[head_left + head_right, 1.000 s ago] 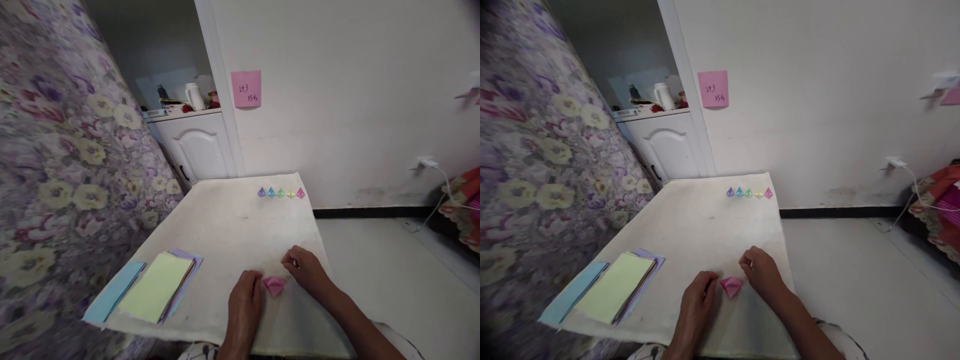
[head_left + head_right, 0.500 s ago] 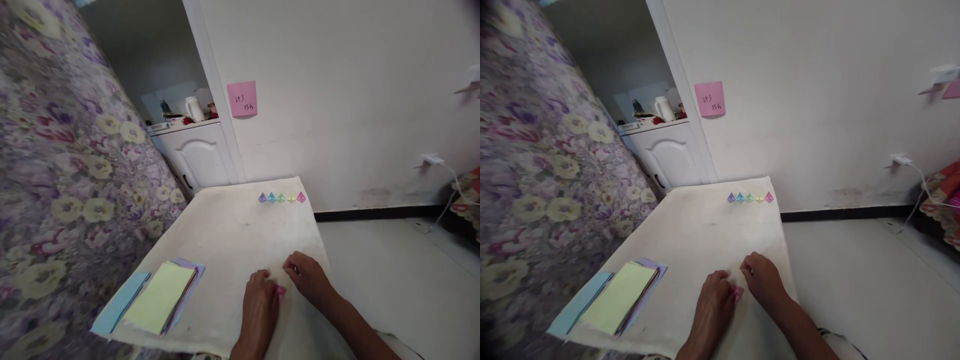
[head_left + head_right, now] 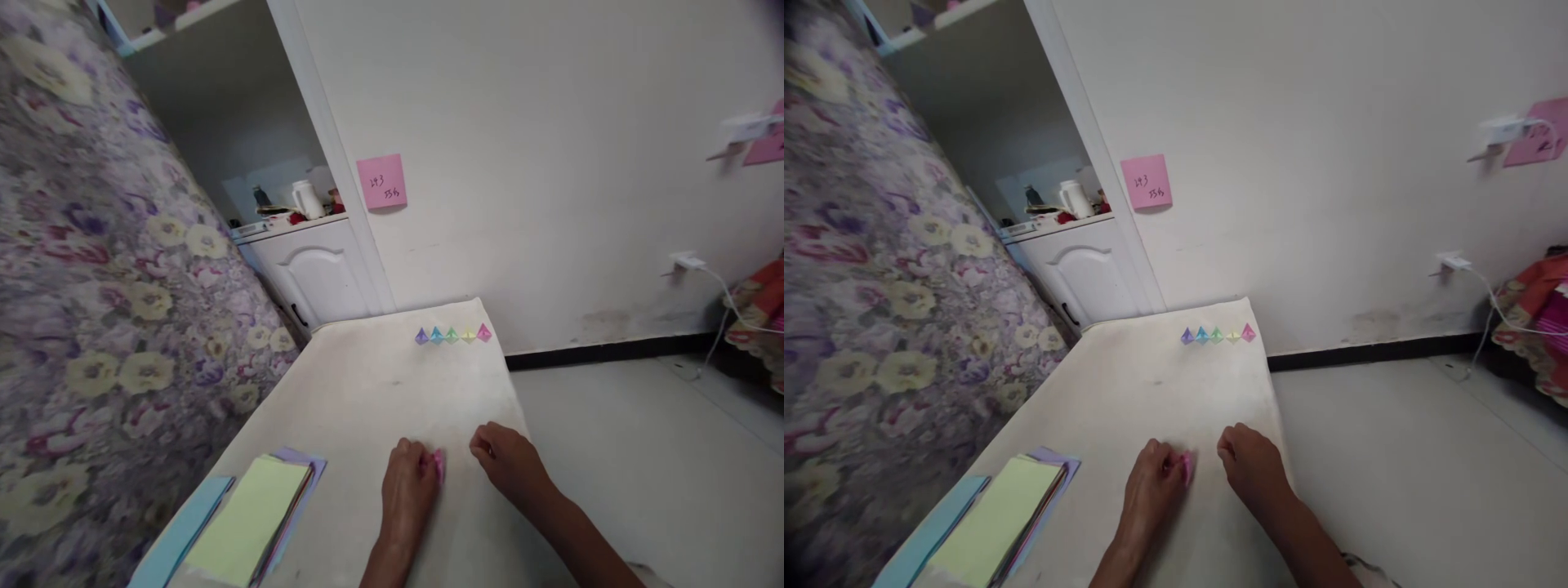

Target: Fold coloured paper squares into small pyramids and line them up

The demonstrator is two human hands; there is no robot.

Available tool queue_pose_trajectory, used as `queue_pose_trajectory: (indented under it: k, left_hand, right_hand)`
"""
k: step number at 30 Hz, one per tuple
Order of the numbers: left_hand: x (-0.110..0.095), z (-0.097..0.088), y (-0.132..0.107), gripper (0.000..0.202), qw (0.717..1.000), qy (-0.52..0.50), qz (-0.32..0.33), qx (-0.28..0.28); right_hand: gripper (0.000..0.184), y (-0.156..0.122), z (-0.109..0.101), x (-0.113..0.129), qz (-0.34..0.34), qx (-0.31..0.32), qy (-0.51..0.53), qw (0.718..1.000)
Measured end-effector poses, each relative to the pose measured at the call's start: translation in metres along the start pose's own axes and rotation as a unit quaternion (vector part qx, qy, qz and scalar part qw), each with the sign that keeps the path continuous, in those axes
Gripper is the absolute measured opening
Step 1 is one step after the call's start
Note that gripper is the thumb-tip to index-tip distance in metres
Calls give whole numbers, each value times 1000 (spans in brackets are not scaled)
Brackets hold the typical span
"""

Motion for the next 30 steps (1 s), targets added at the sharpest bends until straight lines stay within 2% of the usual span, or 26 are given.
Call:
queue_pose_trajectory:
  k: [6,11,17,23,30]
  left_hand:
    - [-1,4,37,24,999,46,-17,0]
    - [7,10,62,28,994,94,-55,14]
    - [14,20,66,31,991,112,-63,44]
    - [13,19,66,32,988,127,-56,61]
    - [17,14,72,22,988,120,-58,71]
  right_hand:
    - [13,0,-3,-8,20,16,-11,1000]
    - [13,3,-1,-8,27,27,-6,999]
    - [11,4,1,-4,29,31,19,999]
    - [10,3,1,-4,35,39,36,998]
    - [10,1,4,-3,30,44,45,998]
Point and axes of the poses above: each hand's wrist, its own y-axis towards the middle knuckle, its own z-axis out of the palm, x = y × z, the point moved 7 cm from there along y, towards the middle knuckle, and after that the axes turned 2 degrees about y, right-handed, at the moved point
